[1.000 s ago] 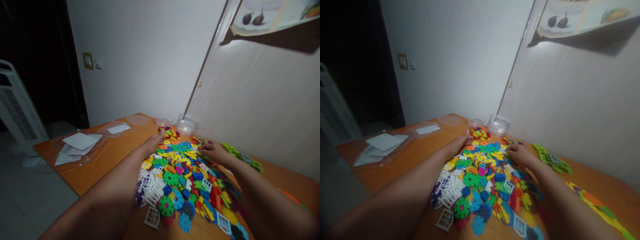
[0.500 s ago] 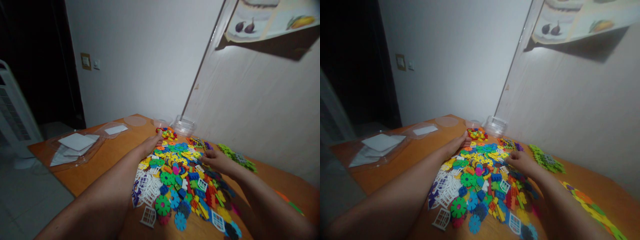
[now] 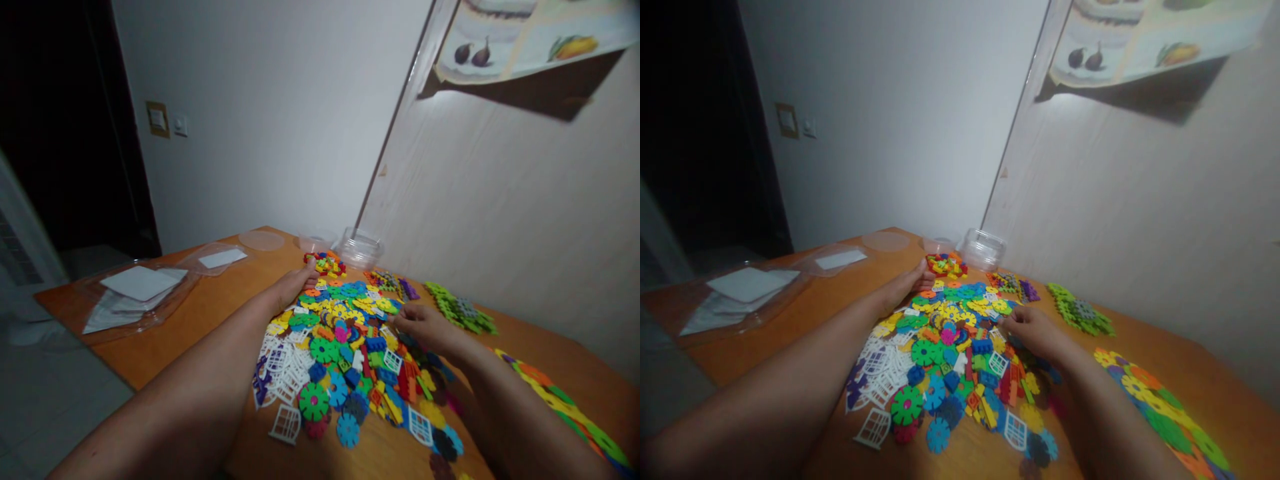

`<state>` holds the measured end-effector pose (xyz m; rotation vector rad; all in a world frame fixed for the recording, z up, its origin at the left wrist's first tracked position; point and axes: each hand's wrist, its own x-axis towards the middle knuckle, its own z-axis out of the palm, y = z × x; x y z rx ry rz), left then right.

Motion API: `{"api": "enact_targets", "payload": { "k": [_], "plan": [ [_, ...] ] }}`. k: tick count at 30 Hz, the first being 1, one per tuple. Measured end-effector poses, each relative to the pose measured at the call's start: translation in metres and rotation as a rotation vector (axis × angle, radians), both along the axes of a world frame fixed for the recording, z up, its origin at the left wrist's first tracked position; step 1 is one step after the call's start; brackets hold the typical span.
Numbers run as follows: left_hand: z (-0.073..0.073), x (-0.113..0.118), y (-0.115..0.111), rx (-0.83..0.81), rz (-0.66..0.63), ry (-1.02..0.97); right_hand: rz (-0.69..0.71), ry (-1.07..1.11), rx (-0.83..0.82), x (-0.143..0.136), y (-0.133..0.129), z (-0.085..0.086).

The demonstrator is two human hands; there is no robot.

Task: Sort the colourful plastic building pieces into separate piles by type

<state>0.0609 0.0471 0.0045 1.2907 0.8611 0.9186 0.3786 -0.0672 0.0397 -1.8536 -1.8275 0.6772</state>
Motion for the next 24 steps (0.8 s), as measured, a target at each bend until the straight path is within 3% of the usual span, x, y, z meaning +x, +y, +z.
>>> {"api": "enact_targets", "payload": {
  "k": [7, 15, 24],
  "plan": [
    [0.004, 0.000, -0.003, 0.022, -0.043, -0.023, 0.029, -0.047, -0.087, 0.000, -0.009, -0.001],
    [0.005, 0.005, -0.007, 0.025, -0.065, -0.032, 0.005, 0.125, -0.076, -0.001, -0.001, -0.013],
    [0.011, 0.006, -0.011, 0.033, -0.066, -0.003, -0.077, 0.371, -0.007, -0.012, -0.011, 0.010]
  ]
}}
